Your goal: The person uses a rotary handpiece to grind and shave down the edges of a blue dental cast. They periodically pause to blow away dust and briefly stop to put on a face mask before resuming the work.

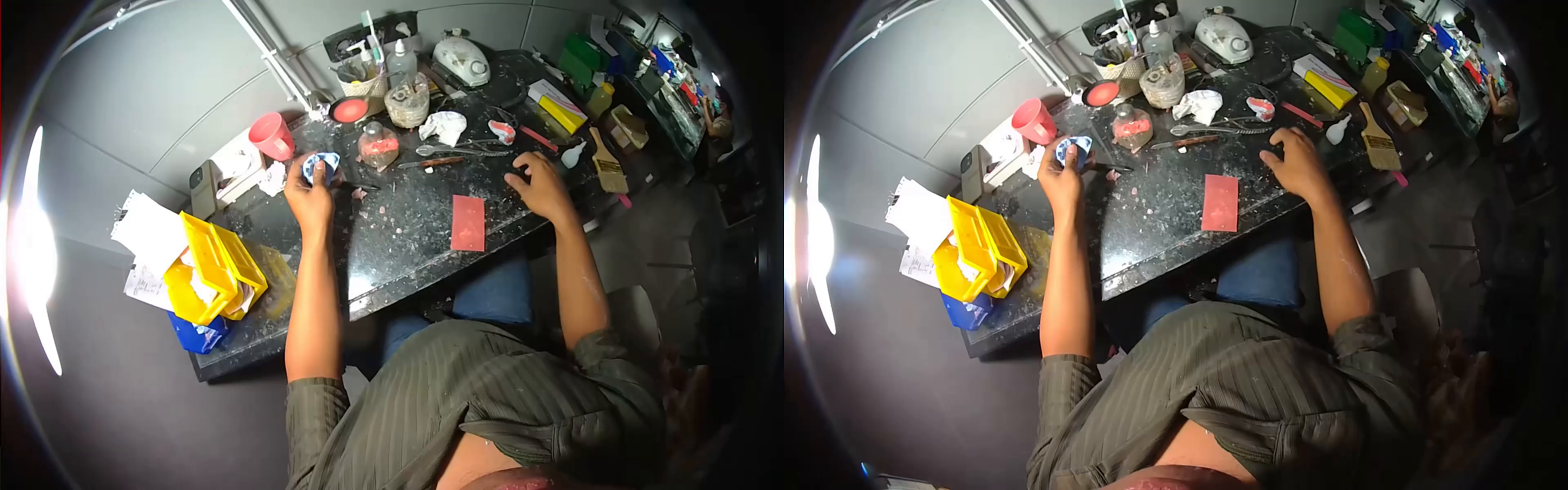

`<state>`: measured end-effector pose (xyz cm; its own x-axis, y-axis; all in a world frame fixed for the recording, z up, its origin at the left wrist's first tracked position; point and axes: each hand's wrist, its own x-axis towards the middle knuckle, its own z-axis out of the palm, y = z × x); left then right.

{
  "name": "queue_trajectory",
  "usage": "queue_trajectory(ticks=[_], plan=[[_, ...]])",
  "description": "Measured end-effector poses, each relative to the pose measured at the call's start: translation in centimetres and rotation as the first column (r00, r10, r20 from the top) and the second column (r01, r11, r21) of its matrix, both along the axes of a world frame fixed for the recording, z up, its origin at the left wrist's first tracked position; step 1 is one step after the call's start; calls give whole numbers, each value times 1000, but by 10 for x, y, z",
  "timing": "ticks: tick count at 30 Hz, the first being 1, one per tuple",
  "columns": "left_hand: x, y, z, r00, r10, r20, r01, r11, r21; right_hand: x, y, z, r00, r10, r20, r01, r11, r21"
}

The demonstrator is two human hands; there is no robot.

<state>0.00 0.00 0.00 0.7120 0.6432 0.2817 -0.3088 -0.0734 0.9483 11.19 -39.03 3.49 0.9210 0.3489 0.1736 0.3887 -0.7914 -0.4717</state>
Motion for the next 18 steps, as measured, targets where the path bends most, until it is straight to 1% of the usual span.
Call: queue_trajectory(ticks=[2, 3, 5, 6, 7, 9, 10, 11, 13, 15, 17, 18], plan=[[-7, -5, 9, 996, 81, 46, -84, 995, 45, -1, 8, 9, 992, 64, 112, -77, 991, 112], [-9, -10, -6, 996, 90, 2, -90, 996, -6, 4, 12, 13, 995, 76, 69, -80, 995, 61], [-4, -2, 1, 991, 133, 17, -133, 991, 0, 24, 38, 17, 959, 248, -136, -205, 941, 268], [-3, 2, 5, 991, 130, -7, -130, 991, 7, 40, 51, 11, 928, 369, 54, -373, 920, 117], [-4, 2, 5, 991, 133, -19, -132, 991, 10, 43, 64, 11, 928, 371, 43, -374, 919, 122], [-4, 1, 7, 983, 184, -7, -184, 983, 16, 42, 88, 13, 914, 403, 42, -394, 908, -140], [-5, 0, 9, 982, 186, -18, -186, 982, 21, 40, 95, 19, 893, 449, 8, -441, 880, -176], [-6, 0, 12, 979, 202, -22, -202, 979, 5, 45, 104, 20, 892, 452, 1, -445, 880, -168], [-10, 4, 11, 974, 223, -31, -223, 975, -4, 63, 123, 23, 902, 377, -210, -430, 828, -359], [-11, 10, 9, 961, 277, -10, -277, 961, 6, 64, 122, 31, 904, 368, -218, -425, 827, -367], [-12, 15, 8, 961, 275, -31, -276, 960, -37, 68, 121, 38, 895, 320, -310, -428, 810, -400], [-12, 13, 13, 959, 278, -57, -282, 957, -74, 66, 120, 42, 913, 265, -310, -382, 822, -423]])
